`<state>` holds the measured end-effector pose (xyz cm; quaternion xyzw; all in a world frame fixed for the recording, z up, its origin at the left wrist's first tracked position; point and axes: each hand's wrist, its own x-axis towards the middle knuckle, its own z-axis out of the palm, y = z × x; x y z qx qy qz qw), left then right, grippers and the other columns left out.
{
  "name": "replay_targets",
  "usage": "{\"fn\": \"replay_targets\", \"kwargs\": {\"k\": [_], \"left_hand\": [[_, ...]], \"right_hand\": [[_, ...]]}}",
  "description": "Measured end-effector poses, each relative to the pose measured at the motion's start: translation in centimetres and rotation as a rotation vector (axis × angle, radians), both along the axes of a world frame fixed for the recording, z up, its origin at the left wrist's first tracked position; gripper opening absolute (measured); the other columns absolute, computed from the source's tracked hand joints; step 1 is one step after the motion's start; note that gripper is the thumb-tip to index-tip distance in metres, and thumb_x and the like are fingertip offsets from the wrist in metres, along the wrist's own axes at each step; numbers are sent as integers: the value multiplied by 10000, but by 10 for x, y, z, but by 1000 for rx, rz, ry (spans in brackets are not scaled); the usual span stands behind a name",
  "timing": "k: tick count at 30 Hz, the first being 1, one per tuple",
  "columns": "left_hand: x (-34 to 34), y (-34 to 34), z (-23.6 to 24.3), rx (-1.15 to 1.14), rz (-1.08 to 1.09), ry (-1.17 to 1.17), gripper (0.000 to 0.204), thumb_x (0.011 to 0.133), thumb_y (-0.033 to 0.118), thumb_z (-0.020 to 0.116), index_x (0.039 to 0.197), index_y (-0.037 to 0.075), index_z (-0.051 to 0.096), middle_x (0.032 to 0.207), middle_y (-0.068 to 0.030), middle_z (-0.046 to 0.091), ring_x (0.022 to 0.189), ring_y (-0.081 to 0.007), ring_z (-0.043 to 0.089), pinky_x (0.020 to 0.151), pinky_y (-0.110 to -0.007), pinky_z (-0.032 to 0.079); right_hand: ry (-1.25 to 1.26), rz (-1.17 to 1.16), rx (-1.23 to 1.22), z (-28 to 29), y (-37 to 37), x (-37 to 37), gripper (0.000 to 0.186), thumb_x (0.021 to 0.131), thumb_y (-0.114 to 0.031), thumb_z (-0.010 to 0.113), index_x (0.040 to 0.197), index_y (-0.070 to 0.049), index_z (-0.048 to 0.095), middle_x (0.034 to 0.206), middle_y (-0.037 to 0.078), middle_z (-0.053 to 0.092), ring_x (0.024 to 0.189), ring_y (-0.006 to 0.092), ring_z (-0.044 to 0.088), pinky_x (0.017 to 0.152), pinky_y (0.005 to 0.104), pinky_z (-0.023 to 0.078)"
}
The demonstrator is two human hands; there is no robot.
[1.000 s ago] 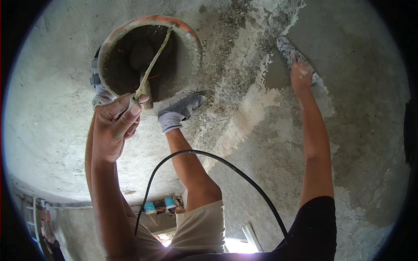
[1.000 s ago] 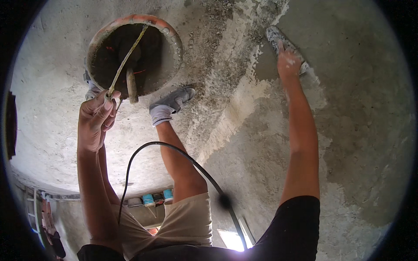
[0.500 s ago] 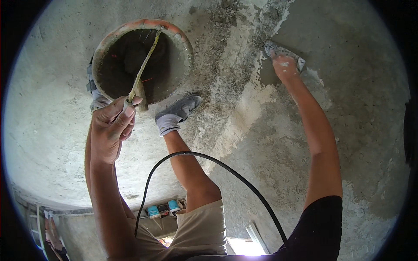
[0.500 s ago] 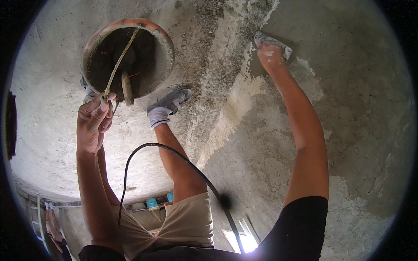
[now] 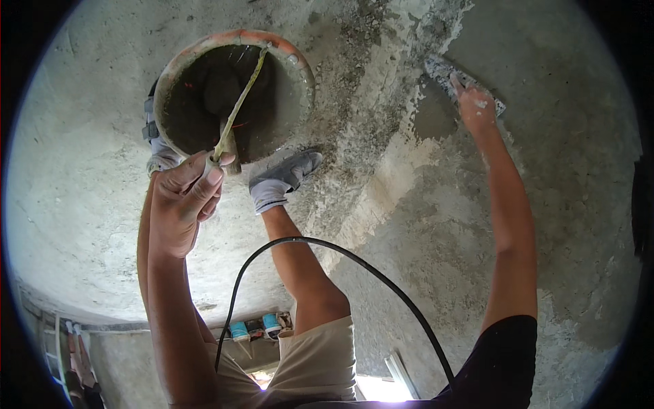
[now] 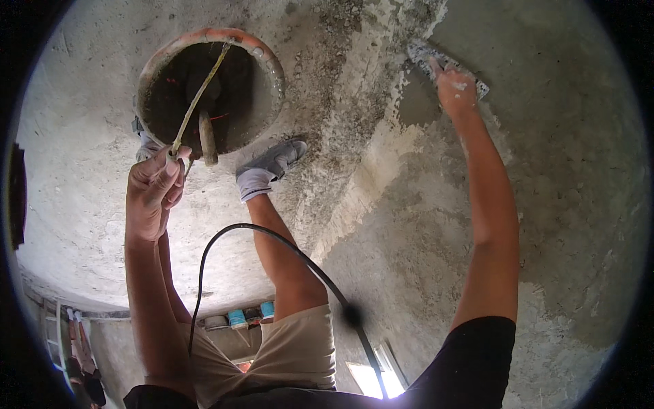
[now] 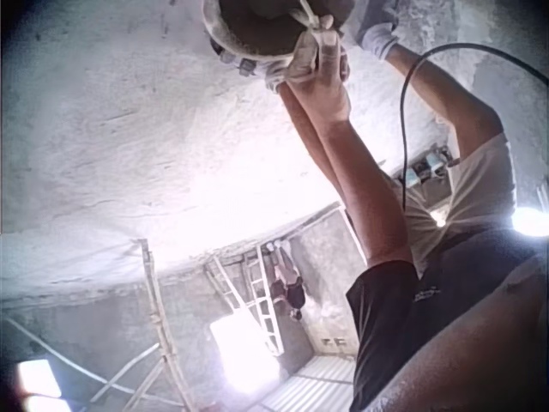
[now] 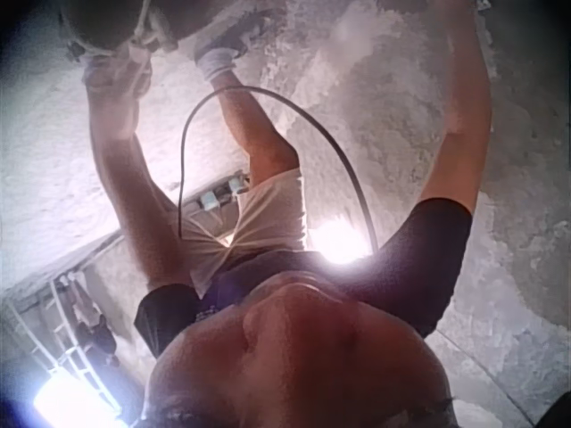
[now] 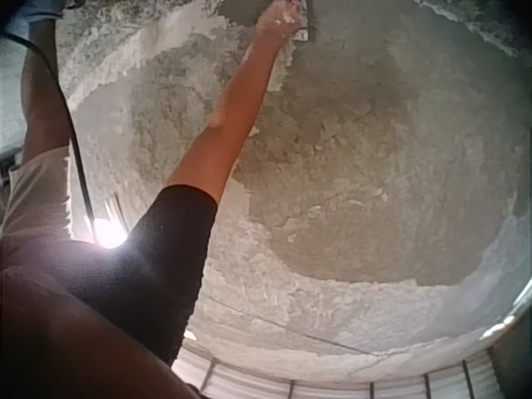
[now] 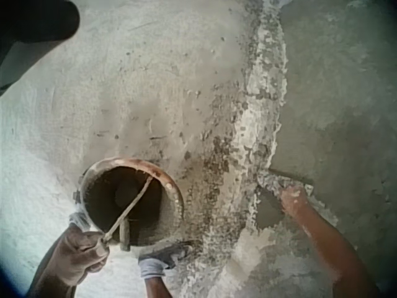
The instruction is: The person applies plaster or cement from a bucket onto a concrete wall using a trowel, then smooths the material on the wall with the same tool.
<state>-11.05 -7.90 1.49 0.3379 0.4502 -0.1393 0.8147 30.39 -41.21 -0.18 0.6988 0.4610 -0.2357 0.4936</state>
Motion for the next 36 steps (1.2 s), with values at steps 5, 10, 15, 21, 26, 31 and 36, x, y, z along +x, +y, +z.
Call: {"fn": "replay_targets", "kwargs": {"k": [5,10,15,21,26,31,36], "left_hand": [[2,0,1,20,2,-3,332,879,264,662,1062,-13,661,584,42,437,483,-27,346,445,-180,261],[7,-1,1,20,-17,21,336,878,267,662,1066,-12,657,583,40,434,482,-27,342,440,-178,248],[8,-4,0,-8,39,-16,323,881,266,658,1064,1,662,580,42,441,473,-28,327,434,-183,238],[5,-4,2,-38,15,-7,297,875,261,662,1062,30,674,585,43,453,481,-29,340,440,-185,247],[5,-2,1,-10,32,-16,309,878,267,659,1067,23,671,582,41,453,486,-30,347,446,-183,260],[7,1,2,9,9,-10,298,883,255,653,1063,18,665,601,42,454,484,-23,342,432,-172,248],[3,3,0,-27,24,9,308,881,265,654,1069,21,661,608,41,459,472,-21,329,414,-169,232]], "right_hand": [[27,-95,-110,-15,-1,6,458,899,-68,458,1356,-108,451,1065,167,623,941,310,634,772,419,529],[43,-630,104,-22,23,-4,323,935,-209,516,1213,-48,544,1181,189,586,1104,214,566,748,399,516],[91,-368,177,14,33,4,453,879,-142,568,1320,-104,475,1090,158,611,979,226,616,705,369,532],[-18,46,-24,6,-19,25,605,830,-64,571,1396,-200,405,1007,143,623,834,271,641,685,391,544],[-56,-183,-91,-14,-50,10,484,938,-146,445,1412,-156,349,1040,165,614,909,327,624,789,429,525],[52,-1263,-83,42,-80,-102,828,889,-661,371,1306,50,457,1372,235,436,1261,382,421,1064,470,329],[107,-1136,-14,27,-76,-106,672,921,-556,434,1242,30,503,1280,222,518,1169,352,508,1023,431,381]]}}
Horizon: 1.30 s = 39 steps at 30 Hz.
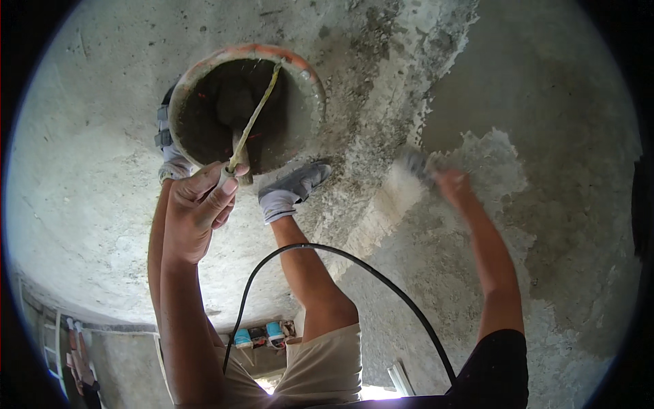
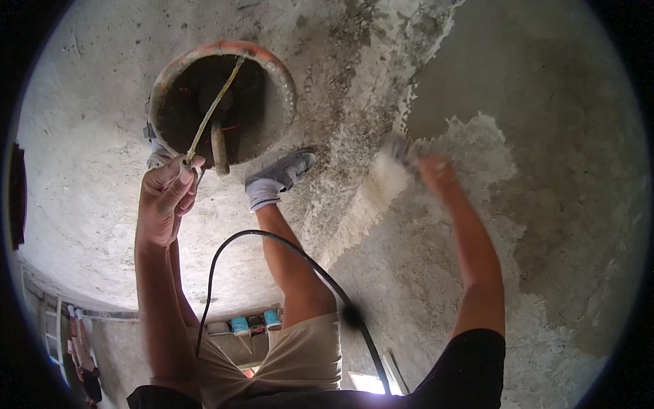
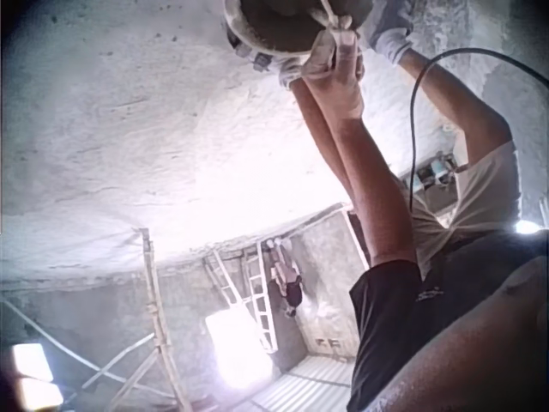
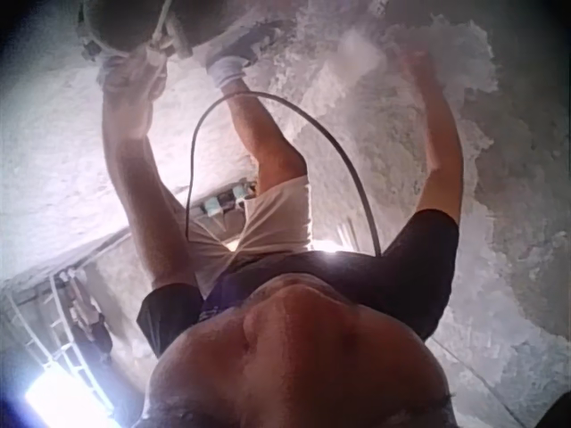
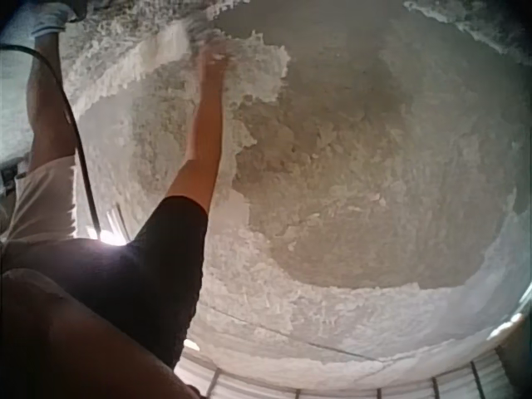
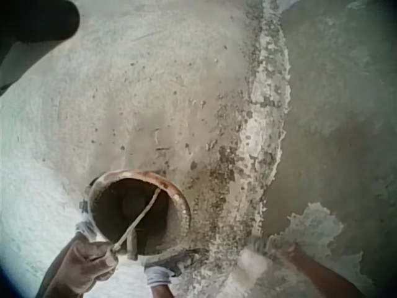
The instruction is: The person applies plaster or cement from a bucket onto a concrete wall using a trowel, then smooths the material on the wall with the same tool.
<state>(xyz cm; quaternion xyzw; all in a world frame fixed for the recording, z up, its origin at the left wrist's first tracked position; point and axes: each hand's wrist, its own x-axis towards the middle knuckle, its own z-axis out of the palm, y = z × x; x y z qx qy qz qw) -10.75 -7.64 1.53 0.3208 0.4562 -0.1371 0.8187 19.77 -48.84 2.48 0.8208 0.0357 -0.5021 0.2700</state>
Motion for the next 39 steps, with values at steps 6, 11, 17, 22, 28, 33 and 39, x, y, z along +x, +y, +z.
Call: {"fn": "replay_targets", "kwargs": {"k": [6,11,17,22,28,33,39], "left_hand": [[-1,-11,-1,-3,2,-40,317,872,265,666,1058,8,668,582,41,445,491,-33,346,454,-175,263],[3,-10,1,19,0,-9,291,872,259,665,1062,37,675,591,40,449,490,-34,335,445,-178,248],[3,-7,0,31,-5,-7,295,875,269,662,1064,43,675,587,41,448,485,-31,333,445,-178,241],[0,-17,-2,15,10,-35,313,871,275,665,1066,30,668,607,38,458,484,-26,346,430,-171,242],[1,-15,1,23,38,-39,324,871,275,665,1068,18,662,618,36,461,488,-24,348,431,-166,249],[1,-5,2,57,-15,7,308,881,257,653,1064,9,662,588,46,431,492,-32,324,450,-184,245],[-1,-6,1,30,11,3,317,873,252,665,1066,1,661,594,43,442,500,-29,336,450,-187,245]], "right_hand": [[-117,883,-25,-22,13,105,427,996,-289,354,1267,9,495,1038,238,624,885,339,638,872,445,485],[-2,951,29,-32,-44,27,536,920,-81,414,1440,-152,307,1115,224,601,949,332,628,909,419,475],[121,323,-113,-18,-37,-8,542,947,-341,456,1374,-15,381,1274,226,521,1102,346,563,993,459,412],[-134,607,28,-14,10,77,624,976,-459,363,1325,54,426,1166,229,583,1020,398,588,965,499,415],[5,905,47,-7,-52,30,492,980,-260,384,1367,41,351,1053,207,602,971,334,595,861,430,477],[356,321,-273,5,-85,-62,497,976,-308,390,1380,-20,357,1159,198,571,1116,318,513,989,416,384],[-17,399,-103,11,-13,18,522,962,-348,418,1395,-63,355,1217,196,564,1218,305,469,1080,398,339]]}}
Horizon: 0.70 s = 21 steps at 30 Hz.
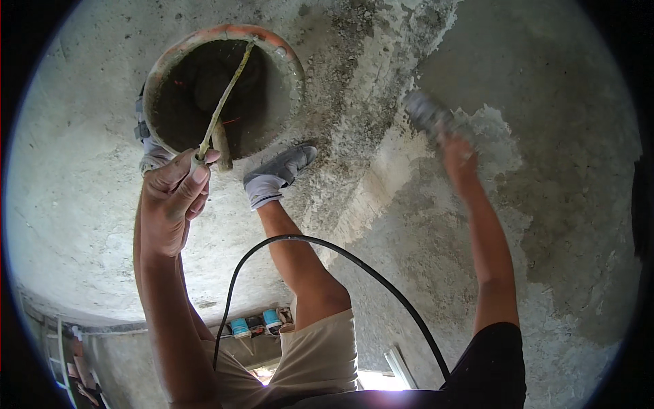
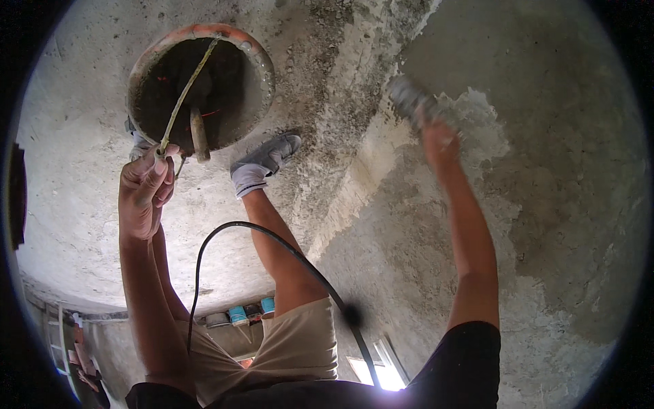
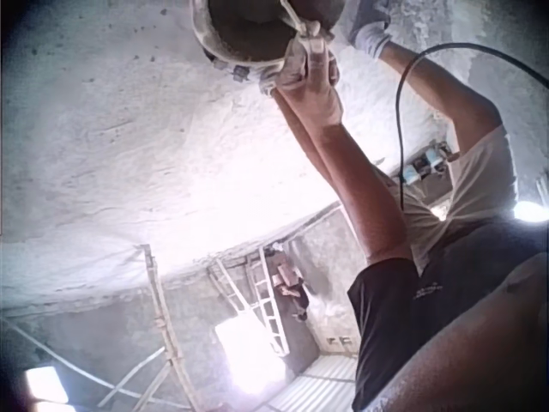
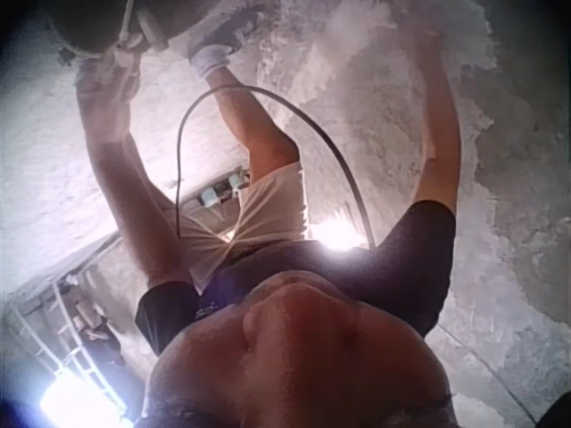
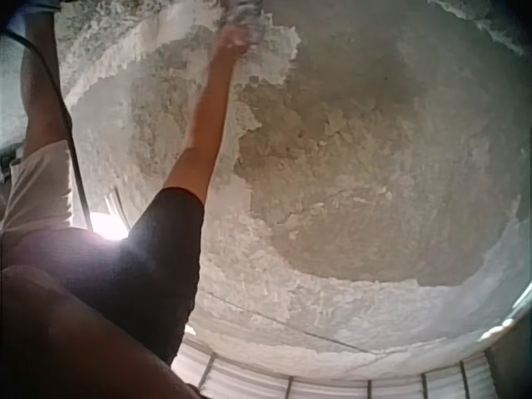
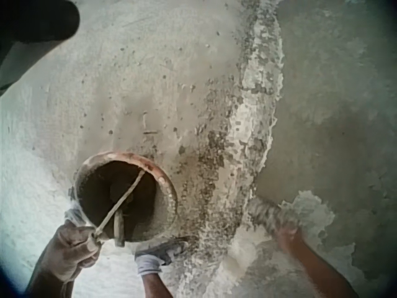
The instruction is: The person applies plaster or cement from a bucket onto a concrete wall using a trowel, then smooths the material on the wall with the same tool.
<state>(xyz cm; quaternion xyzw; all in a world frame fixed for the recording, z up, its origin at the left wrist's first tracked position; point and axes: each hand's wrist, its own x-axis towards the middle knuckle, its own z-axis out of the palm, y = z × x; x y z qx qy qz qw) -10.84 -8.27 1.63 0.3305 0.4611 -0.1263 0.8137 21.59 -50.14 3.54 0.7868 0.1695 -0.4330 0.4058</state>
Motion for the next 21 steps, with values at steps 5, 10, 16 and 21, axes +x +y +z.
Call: {"fn": "replay_targets", "kwargs": {"k": [5,10,16,21], "left_hand": [[4,4,2,40,5,5,307,882,258,656,1053,4,668,596,36,461,491,-28,341,444,-190,246],[-5,19,0,105,-182,-26,240,857,102,573,1056,-3,657,608,41,464,498,-32,355,466,-210,260],[-12,20,-3,103,-19,-61,244,910,239,621,975,10,673,725,17,579,609,-27,435,526,-184,336],[-16,12,-2,178,26,-56,250,928,230,578,951,-10,647,631,57,415,533,-29,340,479,-207,238]], "right_hand": [[11,458,58,0,-30,-1,515,948,-267,446,1423,-113,318,1078,165,613,1016,301,561,930,423,438],[412,328,-153,25,-106,-120,467,951,-235,446,1410,-204,368,986,132,639,870,304,614,811,469,485],[207,53,443,9,-41,-181,456,898,-312,579,1229,-5,523,1128,200,601,1023,368,583,891,410,459],[-95,-620,836,-51,67,-145,566,917,-432,533,1215,49,516,1139,245,588,1096,362,563,892,412,443]]}}
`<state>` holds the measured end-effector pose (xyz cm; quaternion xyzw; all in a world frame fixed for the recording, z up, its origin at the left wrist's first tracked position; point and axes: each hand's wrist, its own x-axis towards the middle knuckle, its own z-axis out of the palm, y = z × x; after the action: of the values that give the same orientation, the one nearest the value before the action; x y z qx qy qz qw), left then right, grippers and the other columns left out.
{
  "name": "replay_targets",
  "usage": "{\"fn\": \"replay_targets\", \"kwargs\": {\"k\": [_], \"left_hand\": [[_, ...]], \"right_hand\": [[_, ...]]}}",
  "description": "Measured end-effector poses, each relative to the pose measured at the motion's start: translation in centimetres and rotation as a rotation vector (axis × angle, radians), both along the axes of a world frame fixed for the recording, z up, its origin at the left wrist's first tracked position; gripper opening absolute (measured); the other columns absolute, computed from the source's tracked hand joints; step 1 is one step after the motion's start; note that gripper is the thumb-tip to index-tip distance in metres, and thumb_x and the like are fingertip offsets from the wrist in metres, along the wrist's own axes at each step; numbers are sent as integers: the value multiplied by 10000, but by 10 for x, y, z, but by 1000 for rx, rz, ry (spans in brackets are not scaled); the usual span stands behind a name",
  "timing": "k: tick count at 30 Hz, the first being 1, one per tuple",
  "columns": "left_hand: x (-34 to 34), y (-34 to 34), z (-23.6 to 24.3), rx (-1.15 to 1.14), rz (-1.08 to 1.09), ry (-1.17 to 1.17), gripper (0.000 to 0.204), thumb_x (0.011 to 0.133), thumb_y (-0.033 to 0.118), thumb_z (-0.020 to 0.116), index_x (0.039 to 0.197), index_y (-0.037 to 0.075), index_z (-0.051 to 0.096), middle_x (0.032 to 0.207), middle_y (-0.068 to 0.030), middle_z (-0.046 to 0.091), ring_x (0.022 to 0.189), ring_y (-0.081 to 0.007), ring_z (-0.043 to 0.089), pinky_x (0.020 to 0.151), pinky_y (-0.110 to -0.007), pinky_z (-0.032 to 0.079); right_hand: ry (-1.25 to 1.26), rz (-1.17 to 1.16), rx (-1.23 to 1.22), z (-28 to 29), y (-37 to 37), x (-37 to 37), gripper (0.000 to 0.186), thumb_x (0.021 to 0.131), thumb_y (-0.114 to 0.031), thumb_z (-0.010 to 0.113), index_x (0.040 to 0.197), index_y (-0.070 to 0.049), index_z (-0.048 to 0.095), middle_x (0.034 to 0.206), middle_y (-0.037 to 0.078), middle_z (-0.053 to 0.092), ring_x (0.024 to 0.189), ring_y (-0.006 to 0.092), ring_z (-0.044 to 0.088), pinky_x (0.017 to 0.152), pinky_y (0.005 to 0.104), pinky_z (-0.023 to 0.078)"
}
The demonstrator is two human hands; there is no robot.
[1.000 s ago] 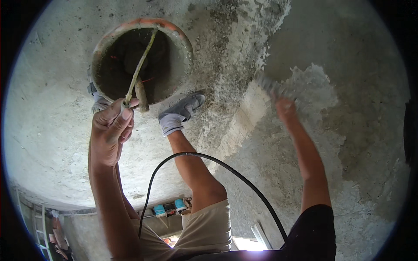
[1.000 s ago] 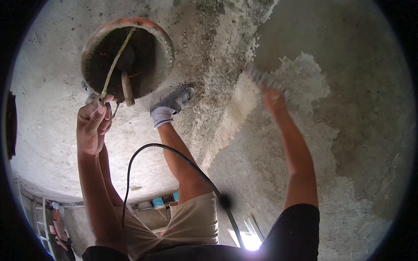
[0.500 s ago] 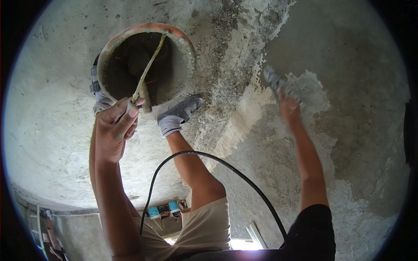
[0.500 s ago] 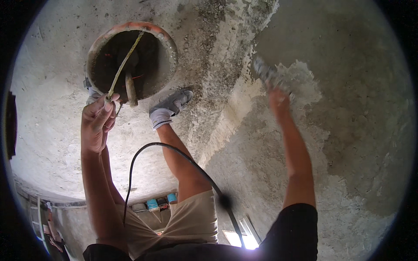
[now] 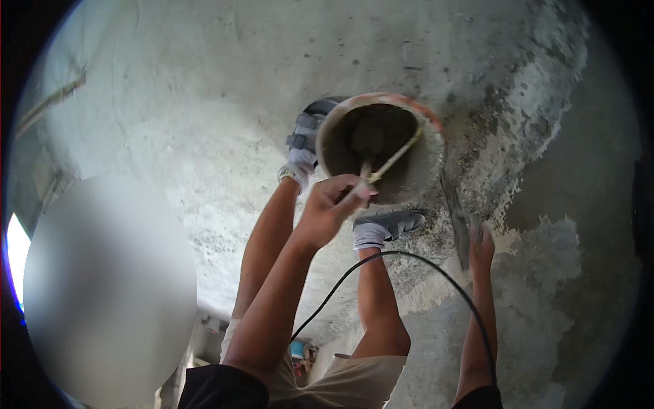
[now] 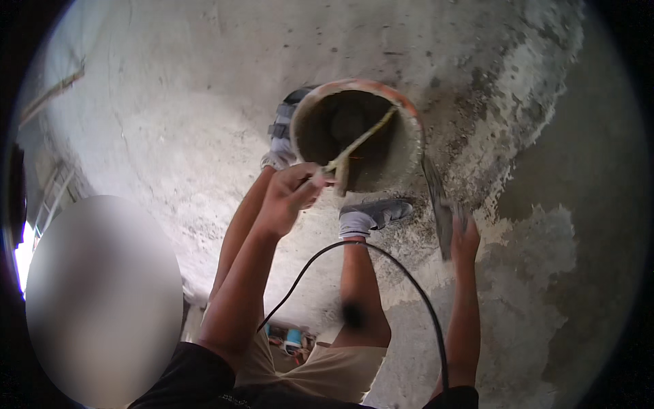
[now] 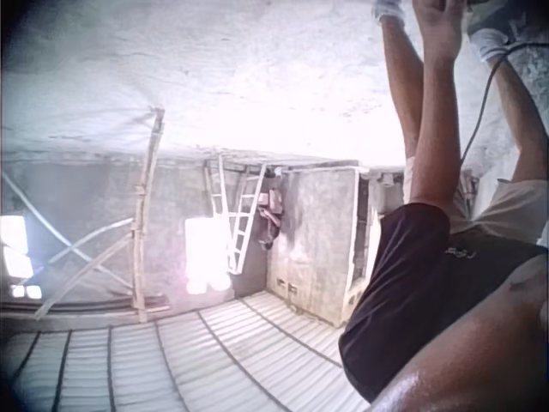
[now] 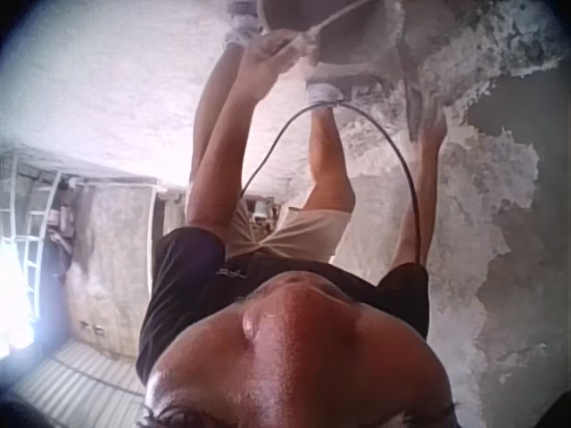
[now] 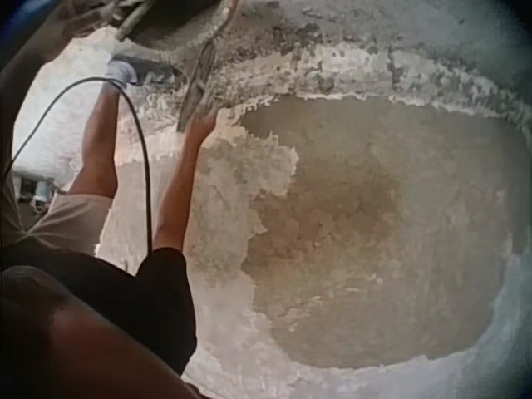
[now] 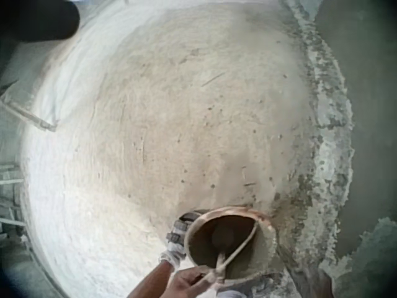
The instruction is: The person applies plaster or cement from a bucket onto a concrete wall using a trowel, then smooths the material on the wall with the same tool.
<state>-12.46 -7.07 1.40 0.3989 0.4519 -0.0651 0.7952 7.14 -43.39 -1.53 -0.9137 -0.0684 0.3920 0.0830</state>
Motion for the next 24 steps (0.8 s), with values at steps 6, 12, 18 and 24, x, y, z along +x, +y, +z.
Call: {"fn": "replay_targets", "kwargs": {"k": [6,12,18,24], "left_hand": [[-3,-14,-5,-66,80,15,259,932,225,571,904,-24,639,643,40,434,528,-33,322,479,-195,229],[6,-14,-1,-110,116,-33,242,937,232,557,911,-2,609,689,-5,457,516,-25,295,443,-153,228],[3,-14,-2,-135,124,-29,237,932,219,567,912,-13,607,698,-10,477,545,-23,320,444,-148,242],[4,-12,-4,-172,115,-51,263,926,252,578,934,-10,597,705,-2,471,542,-33,327,453,-152,240]], "right_hand": [[-136,-281,601,-50,134,93,501,941,-368,533,1236,37,536,1178,179,596,1102,273,559,915,328,412],[-52,-633,775,-138,223,111,473,927,-424,531,1088,10,625,978,101,649,867,184,579,782,317,453],[47,-583,813,-179,202,102,541,913,-483,518,1040,31,625,927,141,645,801,237,577,764,344,451],[-190,-281,391,-165,201,115,547,933,-510,458,1020,0,636,922,110,651,855,223,594,800,355,448]]}}
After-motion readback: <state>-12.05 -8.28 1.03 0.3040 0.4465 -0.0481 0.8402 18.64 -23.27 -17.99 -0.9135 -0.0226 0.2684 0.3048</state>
